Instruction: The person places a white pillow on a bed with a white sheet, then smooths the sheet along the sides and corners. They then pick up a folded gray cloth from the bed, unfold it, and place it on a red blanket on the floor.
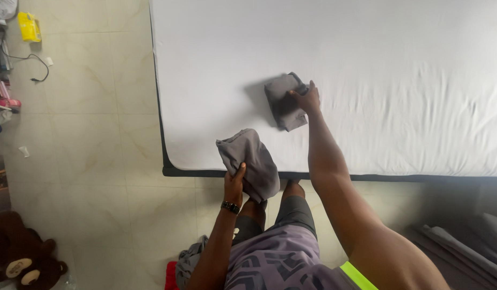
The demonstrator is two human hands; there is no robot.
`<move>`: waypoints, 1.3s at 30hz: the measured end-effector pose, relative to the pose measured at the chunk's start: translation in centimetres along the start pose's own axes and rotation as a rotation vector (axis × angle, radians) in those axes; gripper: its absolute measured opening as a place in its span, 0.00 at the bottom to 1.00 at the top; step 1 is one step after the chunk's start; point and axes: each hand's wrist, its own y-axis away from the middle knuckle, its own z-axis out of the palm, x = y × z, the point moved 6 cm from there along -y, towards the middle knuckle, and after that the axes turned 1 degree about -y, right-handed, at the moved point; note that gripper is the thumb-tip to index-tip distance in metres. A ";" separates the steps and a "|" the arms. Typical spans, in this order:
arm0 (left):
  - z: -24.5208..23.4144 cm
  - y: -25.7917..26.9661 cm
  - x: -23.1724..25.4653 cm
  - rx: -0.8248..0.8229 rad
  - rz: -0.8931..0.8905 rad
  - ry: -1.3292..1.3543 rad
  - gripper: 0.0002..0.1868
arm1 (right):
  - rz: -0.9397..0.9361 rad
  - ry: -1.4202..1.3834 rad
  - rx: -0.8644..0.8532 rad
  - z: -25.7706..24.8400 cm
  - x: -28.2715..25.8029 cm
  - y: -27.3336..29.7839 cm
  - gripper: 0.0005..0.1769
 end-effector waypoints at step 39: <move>11.2 3.0 3.1 -0.367 0.089 0.266 0.37 | -0.179 -0.815 -0.364 -16.4 -15.1 30.9 0.30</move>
